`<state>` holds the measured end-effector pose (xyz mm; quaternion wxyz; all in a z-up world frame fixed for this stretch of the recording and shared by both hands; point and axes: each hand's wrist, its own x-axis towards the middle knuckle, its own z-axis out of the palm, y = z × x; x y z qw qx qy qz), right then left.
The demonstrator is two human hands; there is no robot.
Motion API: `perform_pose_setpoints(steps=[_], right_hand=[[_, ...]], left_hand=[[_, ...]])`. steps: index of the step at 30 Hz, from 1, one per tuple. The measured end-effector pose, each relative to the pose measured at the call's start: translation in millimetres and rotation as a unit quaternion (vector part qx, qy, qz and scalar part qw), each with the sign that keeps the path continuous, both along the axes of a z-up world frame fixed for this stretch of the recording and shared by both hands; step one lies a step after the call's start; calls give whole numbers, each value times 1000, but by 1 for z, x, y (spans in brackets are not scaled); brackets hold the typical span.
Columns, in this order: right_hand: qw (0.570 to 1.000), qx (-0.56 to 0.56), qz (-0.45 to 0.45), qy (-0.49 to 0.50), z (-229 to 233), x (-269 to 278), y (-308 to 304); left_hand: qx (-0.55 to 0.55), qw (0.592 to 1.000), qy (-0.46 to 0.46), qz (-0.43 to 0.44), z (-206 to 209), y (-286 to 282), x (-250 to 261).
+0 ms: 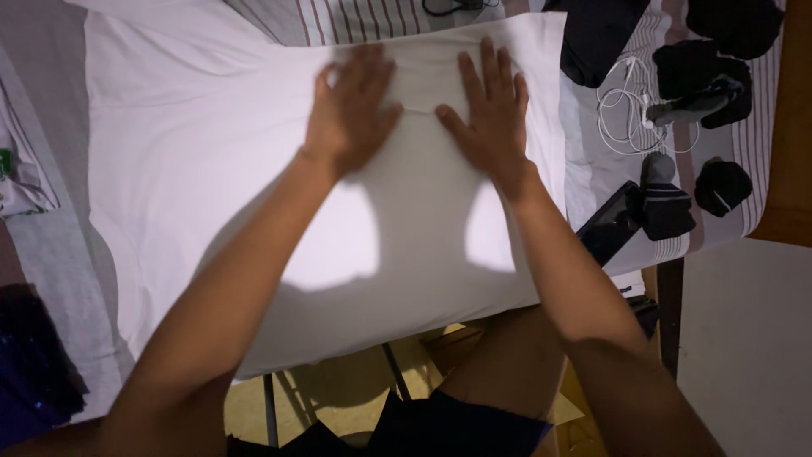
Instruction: The person folds a white t-shirt on a bed, smooths it, and folds it into a compact rectangle. They then place the folded shirt into a drawer and repeat the process with another white t-shirt.
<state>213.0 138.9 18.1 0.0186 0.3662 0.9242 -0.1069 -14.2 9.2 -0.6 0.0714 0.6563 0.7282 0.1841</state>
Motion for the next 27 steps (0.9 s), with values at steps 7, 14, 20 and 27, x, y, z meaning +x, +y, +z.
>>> perform_pose_setpoints(steps=[7, 14, 20, 27], right_hand=[[997, -25, 71, 1, -2, 1, -29], [990, 2, 136, -40, 4, -43, -88], [973, -8, 230, 29, 7, -44, -96], [982, 61, 176, 35, -21, -7, 8]], left_hand=[[126, 989, 77, 19, -18, 14, -69], [119, 989, 80, -41, -22, 23, -87], [91, 994, 41, -53, -15, 21, -88], [91, 995, 25, -46, -12, 19, -86]])
